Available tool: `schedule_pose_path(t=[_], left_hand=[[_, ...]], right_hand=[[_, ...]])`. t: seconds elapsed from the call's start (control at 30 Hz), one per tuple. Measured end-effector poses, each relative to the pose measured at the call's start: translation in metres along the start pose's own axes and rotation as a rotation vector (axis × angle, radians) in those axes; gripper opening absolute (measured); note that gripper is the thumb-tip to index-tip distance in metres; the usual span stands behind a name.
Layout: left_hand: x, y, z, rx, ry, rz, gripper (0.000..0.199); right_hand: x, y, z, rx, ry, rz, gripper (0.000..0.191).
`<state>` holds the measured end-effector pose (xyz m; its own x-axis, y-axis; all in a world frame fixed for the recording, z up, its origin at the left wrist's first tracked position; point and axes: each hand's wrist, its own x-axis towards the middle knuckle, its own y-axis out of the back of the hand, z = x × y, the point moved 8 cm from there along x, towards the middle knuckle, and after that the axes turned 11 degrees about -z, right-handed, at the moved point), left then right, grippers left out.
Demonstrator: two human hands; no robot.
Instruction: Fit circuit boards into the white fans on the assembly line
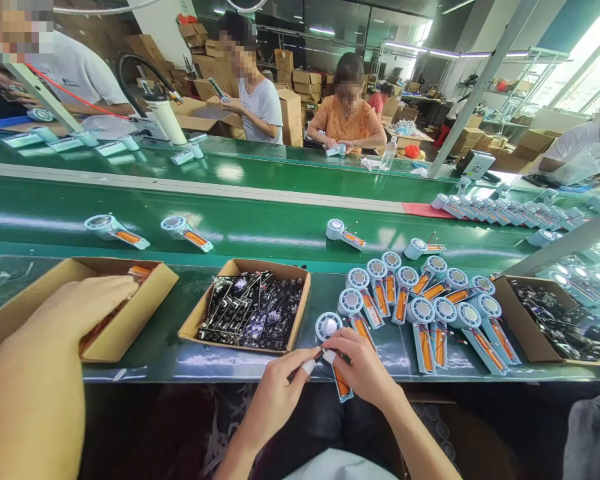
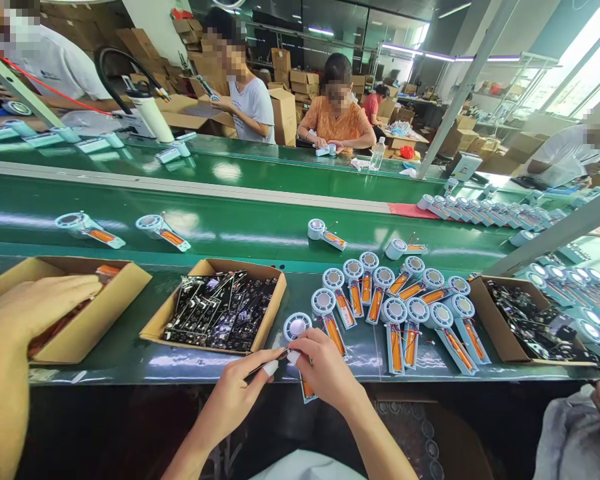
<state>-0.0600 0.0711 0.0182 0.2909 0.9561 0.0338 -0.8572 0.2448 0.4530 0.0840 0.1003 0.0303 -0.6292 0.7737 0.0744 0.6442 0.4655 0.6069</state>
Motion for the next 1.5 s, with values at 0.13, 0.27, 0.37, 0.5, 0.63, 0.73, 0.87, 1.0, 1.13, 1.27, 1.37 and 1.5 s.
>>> schedule_pose_path(t=[0.13,0.27,0.37,0.5,0.63,0.73,0.87,1.0,1.13,1.27,1.37,1.5], left_hand=[[0.004,0.002,0.002,0.028,-0.046,-0.009,0.031],[0.007,0.0,0.0,0.044,-0.078,-0.019,0.031],[0.006,-0.002,0.0,0.036,-0.055,-0.001,0.028],[-0.005,-0.008,0.011,-0.019,0.006,-0.009,0.033],[-0.016,-0.014,0.02,-0.159,0.055,-0.036,0.047],[-0.014,-0.013,0.001,-0.239,0.188,0.088,0.058],[-0.001,-0.037,-0.028,-0.365,0.331,0.01,0.072],[0.007,-0.059,-0.029,-0.642,0.364,-0.125,0.077],[0.009,-0.076,-0.014,-0.979,0.347,-0.252,0.077],[0.009,-0.075,-0.019,-0.923,0.312,-0.139,0.075],[0.008,-0.07,-0.019,-0.774,0.263,-0.097,0.072],[0.006,-0.063,-0.007,-0.648,0.186,-0.119,0.058]], right_hand=[[0.0,0.002,-0.001,0.023,0.003,0.056,0.027],[0.0,0.004,0.003,0.087,-0.041,0.108,0.02],[-0.001,0.007,0.004,0.105,-0.097,0.096,0.02],[-0.007,0.003,0.005,0.236,-0.23,-0.002,0.021],[-0.015,-0.002,0.017,0.453,-0.337,0.022,0.032],[-0.015,-0.008,0.029,0.615,-0.337,0.044,0.029],[-0.012,-0.015,0.03,0.843,-0.288,0.01,0.025],[-0.016,-0.017,0.009,0.89,-0.208,-0.074,0.02],[-0.023,-0.015,-0.014,0.644,-0.108,-0.147,0.011],[-0.027,-0.011,0.008,0.979,-0.208,0.066,0.024],[-0.031,-0.015,0.03,1.263,-0.293,0.211,0.031],[-0.033,-0.018,0.034,1.404,-0.304,0.213,0.031]])
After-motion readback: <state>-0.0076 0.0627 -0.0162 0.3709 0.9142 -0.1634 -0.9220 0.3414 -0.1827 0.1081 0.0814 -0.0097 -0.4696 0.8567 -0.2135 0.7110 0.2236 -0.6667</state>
